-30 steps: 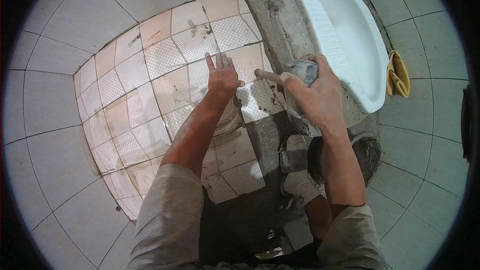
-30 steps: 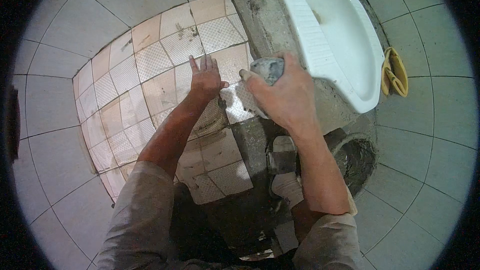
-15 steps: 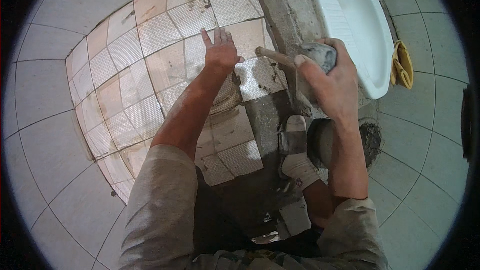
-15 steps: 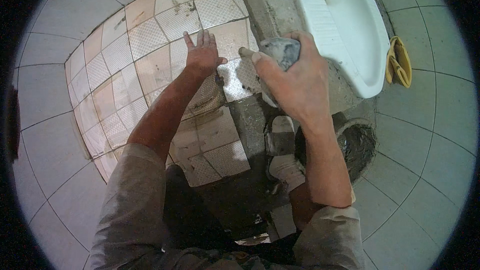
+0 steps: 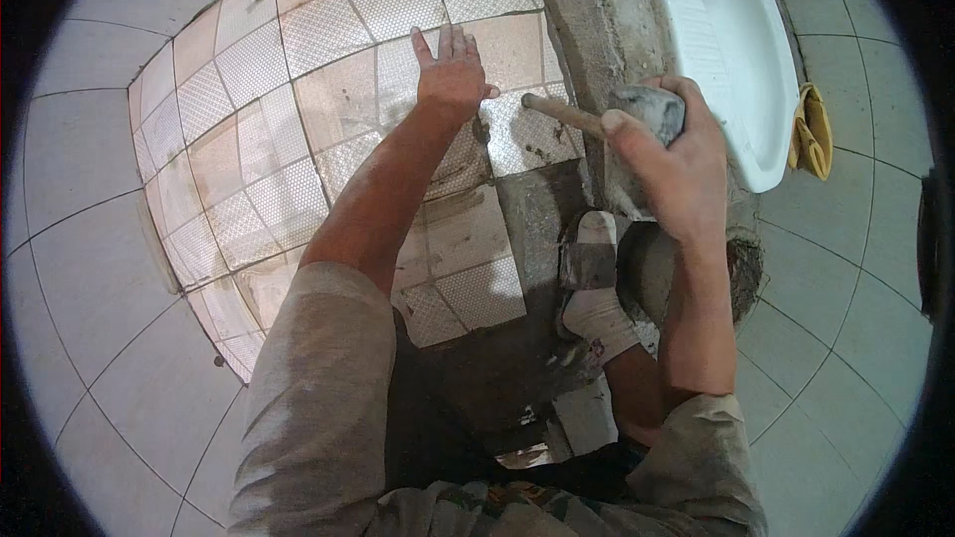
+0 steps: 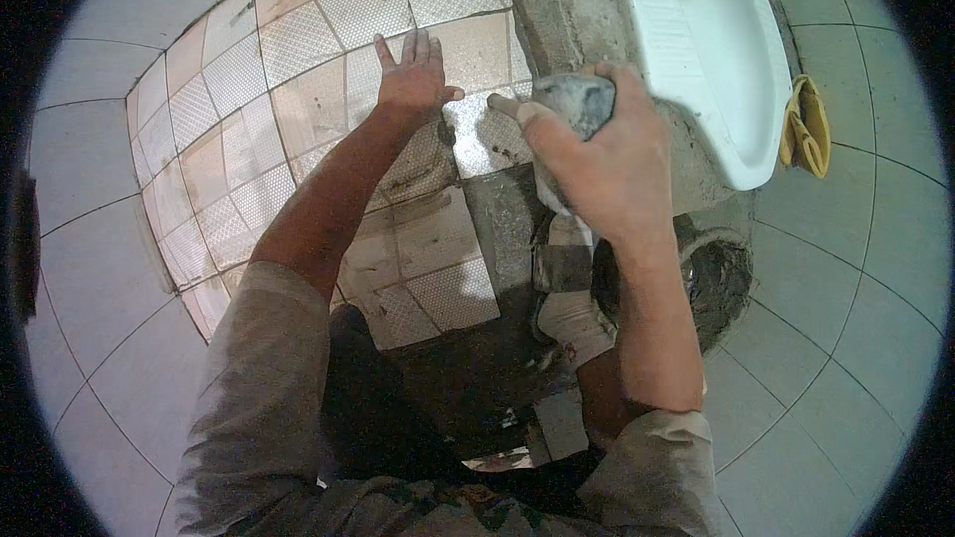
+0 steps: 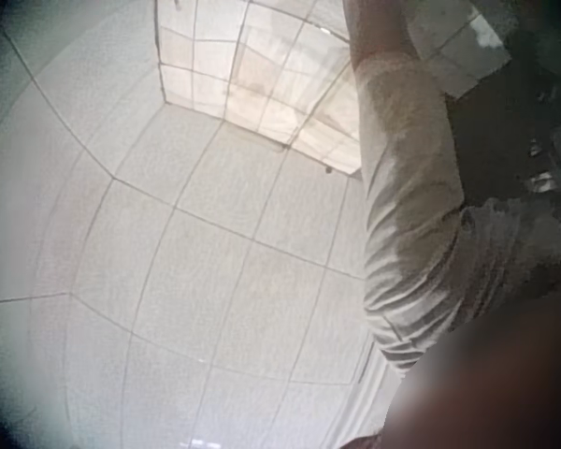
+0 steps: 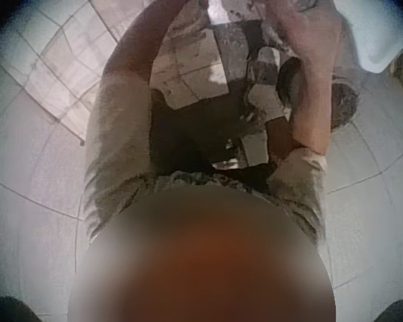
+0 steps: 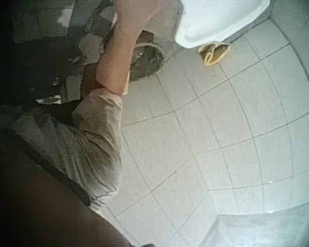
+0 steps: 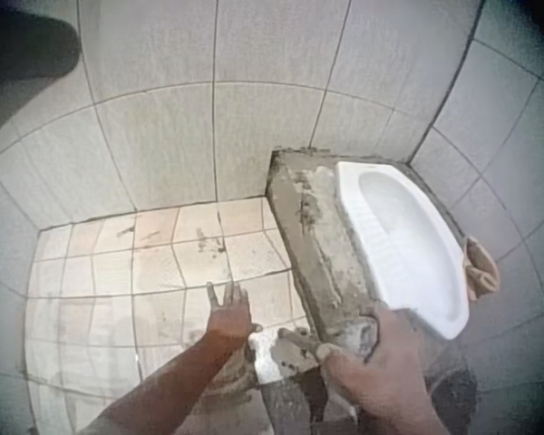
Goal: Tiling a floor in a bathroom using a rubber mallet and trowel.
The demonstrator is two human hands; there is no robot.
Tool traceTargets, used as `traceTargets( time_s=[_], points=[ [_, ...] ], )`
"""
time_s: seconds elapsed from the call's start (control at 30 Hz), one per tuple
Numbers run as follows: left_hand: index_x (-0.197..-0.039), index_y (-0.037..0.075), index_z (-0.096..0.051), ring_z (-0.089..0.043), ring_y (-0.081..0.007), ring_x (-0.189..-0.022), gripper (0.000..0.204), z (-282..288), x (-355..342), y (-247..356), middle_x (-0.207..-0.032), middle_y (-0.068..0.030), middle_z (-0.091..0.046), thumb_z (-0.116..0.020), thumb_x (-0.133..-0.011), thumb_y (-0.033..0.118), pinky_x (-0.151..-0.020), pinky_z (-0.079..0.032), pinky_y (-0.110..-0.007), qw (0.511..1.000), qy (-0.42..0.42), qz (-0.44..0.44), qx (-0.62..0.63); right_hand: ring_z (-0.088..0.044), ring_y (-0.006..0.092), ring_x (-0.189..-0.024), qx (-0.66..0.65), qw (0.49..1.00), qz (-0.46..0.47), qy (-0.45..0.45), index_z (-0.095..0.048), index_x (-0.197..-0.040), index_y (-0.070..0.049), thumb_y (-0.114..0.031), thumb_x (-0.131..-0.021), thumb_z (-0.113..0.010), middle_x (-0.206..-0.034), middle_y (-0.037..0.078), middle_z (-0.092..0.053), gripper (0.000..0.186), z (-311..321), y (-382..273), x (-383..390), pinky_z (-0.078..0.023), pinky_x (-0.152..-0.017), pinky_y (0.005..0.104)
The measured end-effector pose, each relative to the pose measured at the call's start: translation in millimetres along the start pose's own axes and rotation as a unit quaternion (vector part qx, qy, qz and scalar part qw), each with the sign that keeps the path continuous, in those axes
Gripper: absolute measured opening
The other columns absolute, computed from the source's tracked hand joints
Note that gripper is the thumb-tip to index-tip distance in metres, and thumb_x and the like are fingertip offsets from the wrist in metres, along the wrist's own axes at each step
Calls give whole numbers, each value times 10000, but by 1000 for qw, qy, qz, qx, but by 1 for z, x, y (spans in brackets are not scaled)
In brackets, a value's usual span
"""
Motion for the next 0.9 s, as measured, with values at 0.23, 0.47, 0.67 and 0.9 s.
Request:
traceTargets(
  time_s=[0.23, 0.47, 0.67, 0.9],
  points=[
    [-1500, -51, -254, -110, -320, -1511, 911, 0, 0, 1, -1594, -227, -208, -560, -900, 563, -1118, 45, -721, 1000, 23, -4, 7, -669, 305, -875, 102, 994, 48, 14, -580, -1133, 25, -384, -736, -767, -946, 203, -677, 600, 0, -4, 7, -516, -819, 388],
    [-1496, -59, -256, -107, -327, -1511, 923, 2, 3, 1, -1591, -238, -206, -570, -892, 564, -1113, 50, -723, 1000, 13, -4, 11, -621, 218, -847, 45, 999, 3, 3, -604, -1111, -4, -321, -727, -768, -933, 127, -657, 523, -1, -5, 6, -495, -801, 351],
    [-1500, -61, -244, -93, -321, -1513, 928, 3, 2, -1, -1596, -237, -189, -556, -898, 572, -1111, 52, -725, 1000, 11, 1, 20, -680, 294, -807, -42, 999, -5, -8, -587, -1065, 20, -337, -741, -765, -873, 190, -681, 513, 0, -9, 3, -528, -780, 387],
    [-1502, -56, -241, -97, -318, -1513, 922, 3, 1, 0, -1597, -235, -191, -559, -898, 563, -1110, 48, -730, 1000, 1, 3, 16, -684, 287, -820, -52, 998, 0, 30, -588, -1090, 26, -336, -740, -765, -891, 196, -687, 534, -1, -5, -10, -530, -789, 381]
  ],
)
Point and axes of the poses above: each hand's wrist, its own x-axis away from the middle knuckle, its own z-axis out of the back of the hand, y = z × x, the point moved 3 cm from there along -x, towards the middle knuckle
